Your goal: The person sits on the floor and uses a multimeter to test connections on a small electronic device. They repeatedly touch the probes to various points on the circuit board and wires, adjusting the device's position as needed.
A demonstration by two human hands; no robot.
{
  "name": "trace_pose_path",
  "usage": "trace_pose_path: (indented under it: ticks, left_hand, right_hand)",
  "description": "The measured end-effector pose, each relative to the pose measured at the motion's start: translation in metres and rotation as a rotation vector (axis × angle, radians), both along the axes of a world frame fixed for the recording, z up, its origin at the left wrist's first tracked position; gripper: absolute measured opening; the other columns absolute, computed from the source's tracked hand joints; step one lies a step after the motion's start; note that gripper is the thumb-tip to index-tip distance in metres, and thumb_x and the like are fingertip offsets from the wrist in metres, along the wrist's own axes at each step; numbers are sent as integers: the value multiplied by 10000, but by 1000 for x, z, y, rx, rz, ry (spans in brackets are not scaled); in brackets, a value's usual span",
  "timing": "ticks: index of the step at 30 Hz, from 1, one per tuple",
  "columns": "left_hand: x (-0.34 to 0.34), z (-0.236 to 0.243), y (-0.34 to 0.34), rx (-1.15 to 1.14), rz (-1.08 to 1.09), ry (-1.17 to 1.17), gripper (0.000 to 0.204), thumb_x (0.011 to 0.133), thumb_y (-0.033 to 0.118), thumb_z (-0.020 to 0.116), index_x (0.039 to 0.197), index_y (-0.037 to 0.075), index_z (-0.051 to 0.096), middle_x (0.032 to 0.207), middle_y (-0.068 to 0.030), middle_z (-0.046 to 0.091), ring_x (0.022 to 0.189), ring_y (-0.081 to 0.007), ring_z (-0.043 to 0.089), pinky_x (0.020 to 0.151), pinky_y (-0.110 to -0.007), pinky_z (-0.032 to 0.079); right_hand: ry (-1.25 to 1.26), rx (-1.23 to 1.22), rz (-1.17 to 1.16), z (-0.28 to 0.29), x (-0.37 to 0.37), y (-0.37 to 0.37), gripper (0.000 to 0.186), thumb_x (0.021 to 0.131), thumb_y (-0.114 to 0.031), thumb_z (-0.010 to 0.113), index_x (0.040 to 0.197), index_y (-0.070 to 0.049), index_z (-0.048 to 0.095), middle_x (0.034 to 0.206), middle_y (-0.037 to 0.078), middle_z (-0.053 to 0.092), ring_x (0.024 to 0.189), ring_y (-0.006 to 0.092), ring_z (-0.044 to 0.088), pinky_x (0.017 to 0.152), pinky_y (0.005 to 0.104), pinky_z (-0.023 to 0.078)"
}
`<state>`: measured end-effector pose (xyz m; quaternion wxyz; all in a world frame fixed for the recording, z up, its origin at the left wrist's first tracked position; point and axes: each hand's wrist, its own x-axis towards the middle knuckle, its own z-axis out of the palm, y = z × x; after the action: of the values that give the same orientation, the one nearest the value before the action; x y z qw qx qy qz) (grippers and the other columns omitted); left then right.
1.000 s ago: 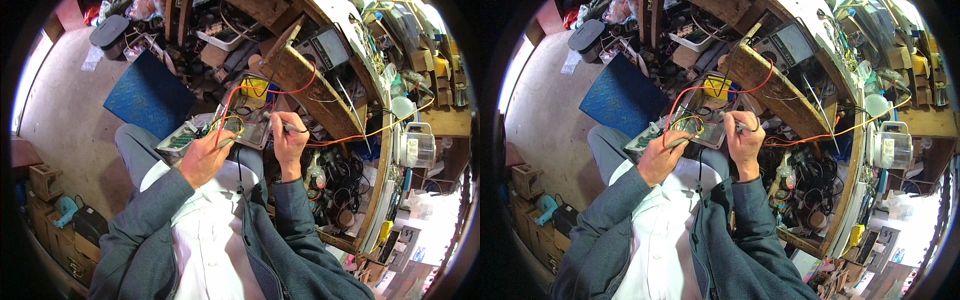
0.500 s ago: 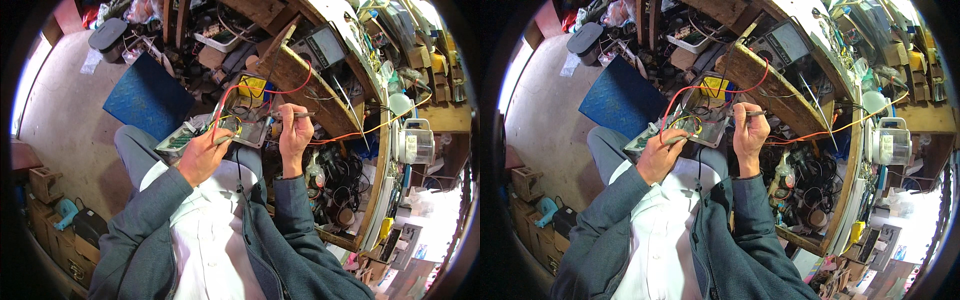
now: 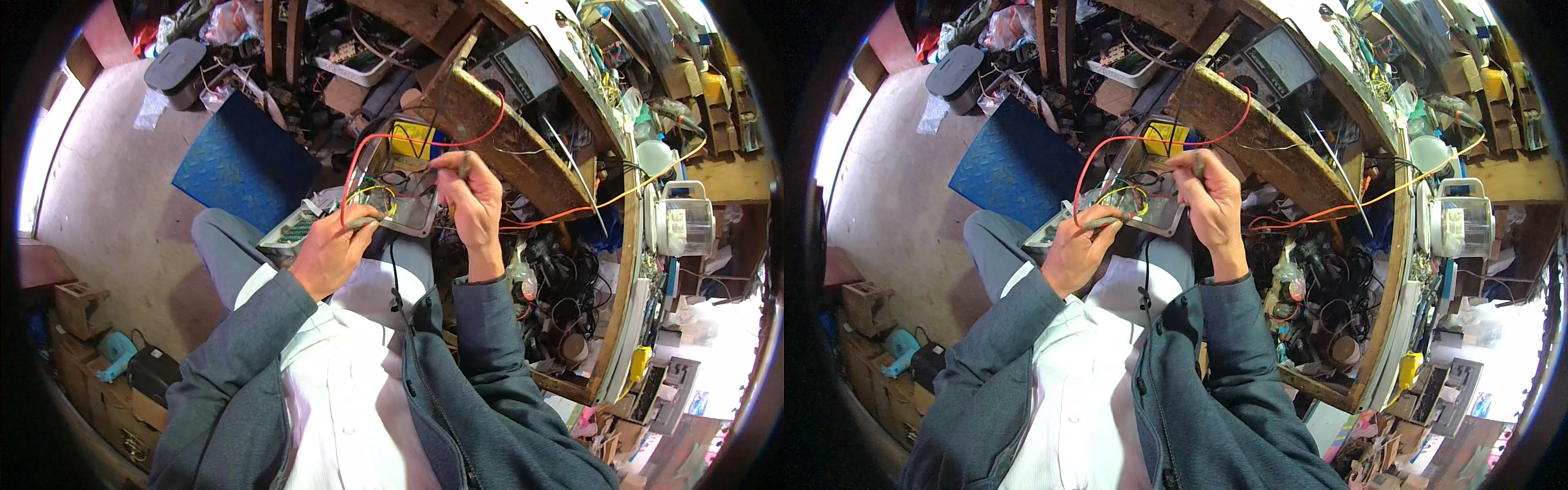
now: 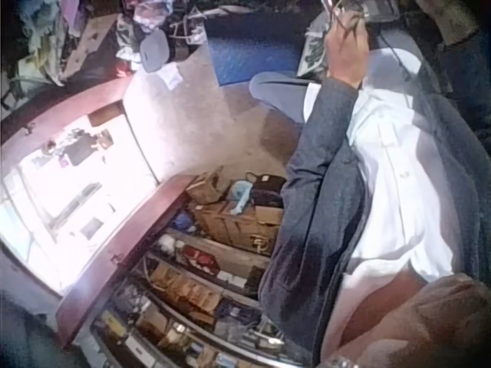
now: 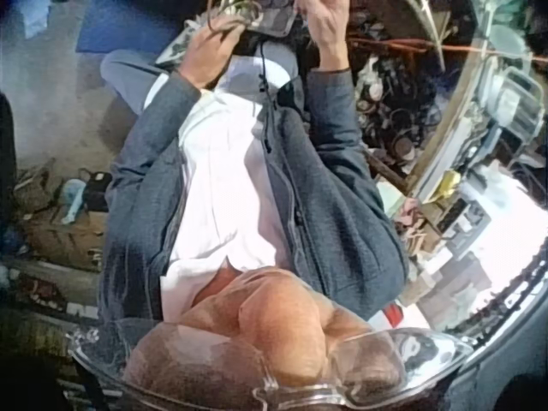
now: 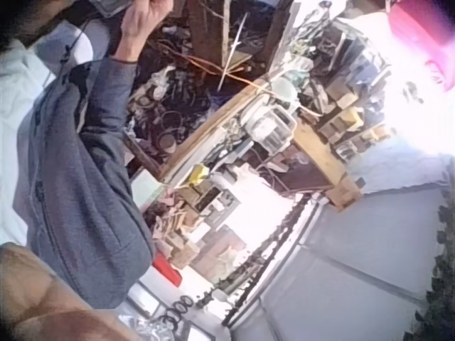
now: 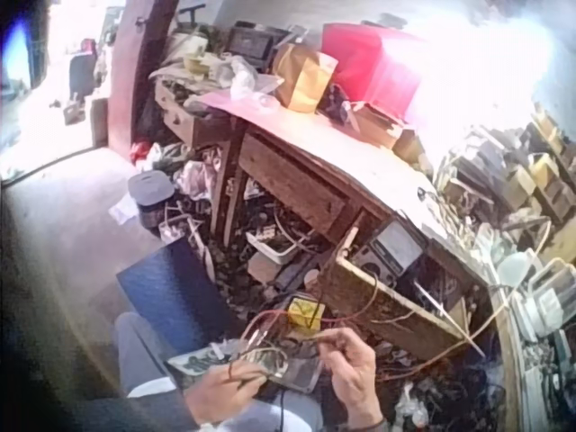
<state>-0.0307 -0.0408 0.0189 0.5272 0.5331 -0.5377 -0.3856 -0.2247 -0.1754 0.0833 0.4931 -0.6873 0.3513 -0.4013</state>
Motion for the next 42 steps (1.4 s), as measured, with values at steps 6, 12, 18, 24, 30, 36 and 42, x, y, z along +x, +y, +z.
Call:
trace_pose_path:
  ticks: [6,12,18,24,30,36,42]
  left_hand:
    - [0,-2,1,-16,17,-65,163,1007,32,694,1163,-15,693,986,-152,731,844,-286,728,788,-362,579]
    - [-2,-4,0,-37,22,-55,153,1007,36,696,1153,-11,693,1018,-155,734,869,-292,732,800,-365,581]
    - [-3,-6,1,-84,42,-75,161,1019,49,688,1158,-28,716,1039,-155,762,888,-253,724,822,-342,563]
    - [-2,-5,2,-36,30,-77,165,1015,45,690,1163,-24,710,1051,-158,766,895,-274,737,827,-355,569]
    - [-3,-5,2,-61,39,-84,173,1015,62,690,1165,-22,711,1057,-168,760,907,-292,741,824,-366,573]
    - [-2,-3,3,-11,16,-69,185,1021,74,682,1170,-30,710,1067,-171,761,922,-295,735,836,-369,568]
    - [-2,-4,4,-4,23,-57,186,1027,79,678,1174,-27,716,1060,-161,762,910,-267,729,834,-352,566]
  right_hand:
    - [824,-651,181,-1,23,-12,192,847,-106,774,1037,-95,805,946,88,740,904,326,732,770,410,583]
    - [1026,-652,278,-15,31,-25,84,845,-134,739,920,-105,762,891,78,738,891,333,743,719,480,570]
    - [931,-688,124,-38,27,-34,98,833,-150,752,922,-111,742,872,84,749,862,349,743,717,489,569]
    - [869,-609,54,-32,29,-27,184,805,-163,804,973,-115,746,935,99,735,939,338,735,758,479,575]
    - [988,-639,343,-15,17,-29,170,786,-201,828,920,-112,775,899,74,687,970,330,703,788,454,576]
    - [1033,-654,512,-28,19,-34,194,754,-115,705,906,-128,823,826,129,726,915,358,721,757,480,568]
    - [1123,-642,420,-33,29,-32,112,782,-150,706,843,-116,795,771,158,733,811,379,743,701,502,568]
